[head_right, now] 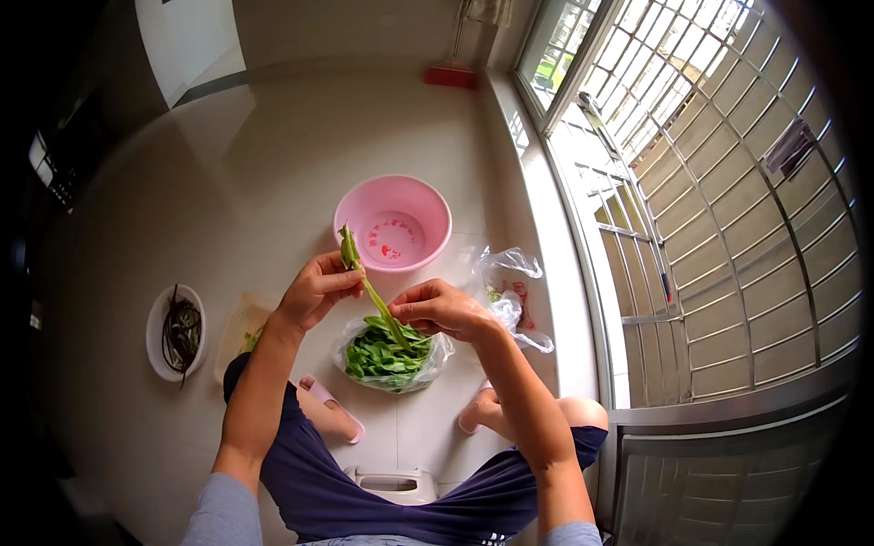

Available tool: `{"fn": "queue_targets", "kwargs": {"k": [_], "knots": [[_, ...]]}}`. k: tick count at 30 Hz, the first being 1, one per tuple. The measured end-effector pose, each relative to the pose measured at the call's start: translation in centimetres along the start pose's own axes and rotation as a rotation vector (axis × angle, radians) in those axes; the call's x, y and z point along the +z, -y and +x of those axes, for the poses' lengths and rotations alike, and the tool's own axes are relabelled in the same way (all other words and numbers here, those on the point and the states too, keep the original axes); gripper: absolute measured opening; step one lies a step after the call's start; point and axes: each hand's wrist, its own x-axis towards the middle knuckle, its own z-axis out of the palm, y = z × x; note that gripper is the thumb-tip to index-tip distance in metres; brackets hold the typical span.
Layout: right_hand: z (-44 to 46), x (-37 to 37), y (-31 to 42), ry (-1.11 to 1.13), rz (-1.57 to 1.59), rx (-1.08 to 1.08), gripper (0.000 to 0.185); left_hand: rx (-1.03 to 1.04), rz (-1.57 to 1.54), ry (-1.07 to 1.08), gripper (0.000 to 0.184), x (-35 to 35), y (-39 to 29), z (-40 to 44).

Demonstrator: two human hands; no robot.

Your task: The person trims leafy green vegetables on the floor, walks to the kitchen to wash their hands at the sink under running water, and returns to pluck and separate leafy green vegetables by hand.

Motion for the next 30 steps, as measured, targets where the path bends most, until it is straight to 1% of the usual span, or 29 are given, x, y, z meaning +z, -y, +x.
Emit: {"fn": "queue_targets", "kwargs": {"k": [4,7,9,10,12,15,16,18,19,20,21,22,23,24,25,26,27,29,30], "knots": [[0.2,-0.6,-1.0,0.0,0.033,-0.019,0.015,0.004,0.021,-0.002,0.006,0.5,0.4,0.6],[0.1,-0.4,-1.3,-0.047,0.026,-0.033,0.012,0.03,0.011,-0.005,0.006,0.9,0.7,0.9],[0.4,-0.5,-1.9,-0.089,0.125,-0.059,0.009,0.024,0.018,0.028,0.006,1.0,0.7,1.1],[0.7,-0.7,-2.4,-0.09,0.127,-0.06,0.009,0.022,0.018,0.029,0.006,1.1,0.8,1.2],[1.3,-1.2,-3.6,-0.167,0.34,-0.125,0.008,0.048,0.04,0.057,0.007,1.3,1.1,1.3],[1.4,-1.9,-4.7,-0.129,0.583,-0.157,0.009,0.093,0.066,0.011,0.007,1.5,1.9,1.7],[1.3,-2.0,-5.1,-0.13,0.584,-0.159,0.009,0.102,0.022,-0.008,0.007,1.6,1.9,1.8],[0.9,-2.5,-5.7,-0.408,0.571,-0.282,0.011,0.096,-0.009,-0.007,0.007,1.6,1.9,2.0],[0.7,-3.2,-6.0,-0.59,0.444,-0.355,0.014,0.092,-0.042,-0.01,0.007,1.5,1.8,2.0],[0.3,-4.7,-6.7,-0.732,0.271,-0.465,0.012,0.05,-0.072,0.002,0.008,1.3,1.7,1.9],[-0.2,-6.1,-7.0,-0.881,0.161,-0.52,0.01,0.049,-0.07,-0.003,0.008,1.2,1.7,1.9],[-0.2,-8.0,-7.8,-1.061,-0.024,-0.549,0.01,0.011,-0.116,0.0,0.008,1.1,1.7,1.8],[0.0,-10.4,-9.0,-1.169,-0.146,-0.56,0.011,-0.027,-0.162,0.003,0.009,1.0,1.8,1.8],[0.2,-12.7,-10.3,-1.262,-0.245,-0.488,0.014,-0.026,-0.161,-0.003,0.009,0.8,1.9,1.7],[-0.1,-13.8,-10.6,-1.331,-0.425,-0.411,0.016,-0.045,-0.187,0.01,0.009,0.6,2.0,1.8],[0.0,-15.3,-11.5,-1.364,-0.514,-0.365,0.016,-0.065,-0.213,0.023,0.009,0.4,2.1,1.7],[0.3,-16.9,-12.9,-1.395,-0.604,-0.318,0.016,-0.065,-0.212,0.016,0.009,0.3,2.1,1.7],[0.5,-19.2,-15.0,-1.442,-0.833,-0.066,0.018,-0.086,-0.252,-0.014,0.009,0.3,2.1,1.6],[0.5,-19.5,-15.1,-1.398,-0.801,-0.032,0.02,-0.086,-0.251,-0.016,0.009,0.3,2.0,1.7]]}}
